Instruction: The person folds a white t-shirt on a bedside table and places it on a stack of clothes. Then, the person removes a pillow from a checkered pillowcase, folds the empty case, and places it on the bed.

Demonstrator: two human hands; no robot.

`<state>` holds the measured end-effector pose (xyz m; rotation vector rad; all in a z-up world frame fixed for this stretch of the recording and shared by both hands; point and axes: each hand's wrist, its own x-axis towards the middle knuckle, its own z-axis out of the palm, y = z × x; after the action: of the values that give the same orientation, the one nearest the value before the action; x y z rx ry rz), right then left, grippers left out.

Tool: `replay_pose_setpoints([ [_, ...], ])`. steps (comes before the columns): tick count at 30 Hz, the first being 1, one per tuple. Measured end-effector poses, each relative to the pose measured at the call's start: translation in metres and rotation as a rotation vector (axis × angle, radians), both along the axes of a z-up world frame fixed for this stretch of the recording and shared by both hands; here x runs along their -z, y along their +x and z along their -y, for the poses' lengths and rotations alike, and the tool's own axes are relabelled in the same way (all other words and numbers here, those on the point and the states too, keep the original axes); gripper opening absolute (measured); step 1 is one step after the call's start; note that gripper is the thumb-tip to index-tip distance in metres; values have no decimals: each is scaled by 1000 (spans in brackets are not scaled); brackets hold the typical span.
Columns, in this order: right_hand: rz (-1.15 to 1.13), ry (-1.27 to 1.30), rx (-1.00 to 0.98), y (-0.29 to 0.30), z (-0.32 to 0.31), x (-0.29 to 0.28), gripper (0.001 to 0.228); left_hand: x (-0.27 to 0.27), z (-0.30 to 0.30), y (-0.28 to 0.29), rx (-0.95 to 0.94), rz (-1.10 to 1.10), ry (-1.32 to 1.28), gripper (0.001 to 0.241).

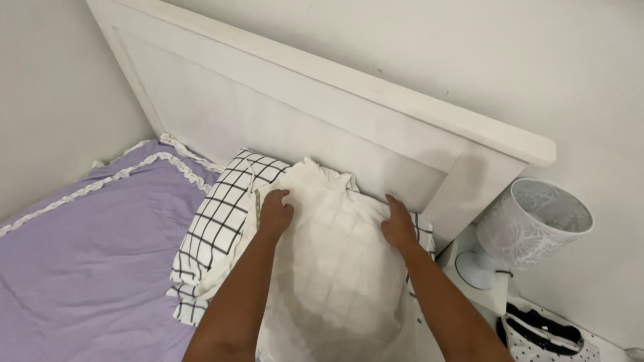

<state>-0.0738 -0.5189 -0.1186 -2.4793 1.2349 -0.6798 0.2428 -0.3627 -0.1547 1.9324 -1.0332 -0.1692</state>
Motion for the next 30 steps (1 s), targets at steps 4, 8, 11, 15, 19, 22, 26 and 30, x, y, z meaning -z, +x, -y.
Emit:
replay_pose_setpoints([
  [4, 38, 355, 88, 1, -1, -11, 86, 27, 28, 22, -2, 33, -15, 55],
  [8, -39, 277, 21, 1, -12, -20, 71, 25, 32, 32, -23, -63, 45, 74],
  [11, -144, 143, 71, -2, -31, -33, 40, 14, 28, 30, -36, -123, 145, 77],
  [15, -112, -46, -29, -18, -35, -31, 26, 20, 22, 34, -128, -183, 185, 69],
  [19, -66, -249, -89, -46, -49, -46, 24, -21, -13, 22, -76, -434, 158, 66],
  [22, -12, -313, -216, -68, -59, -45, 21, -28, -49, 26, 65, -740, 165, 58],
  [26, 331, 501, -92, -86, -91, -46, 18, -13, -105, 39, 265, -866, 156, 45],
  [30, 512, 566, -243, -92, -134, -51, 9, -57, -178, 15, 250, -1077, 164, 42],
])
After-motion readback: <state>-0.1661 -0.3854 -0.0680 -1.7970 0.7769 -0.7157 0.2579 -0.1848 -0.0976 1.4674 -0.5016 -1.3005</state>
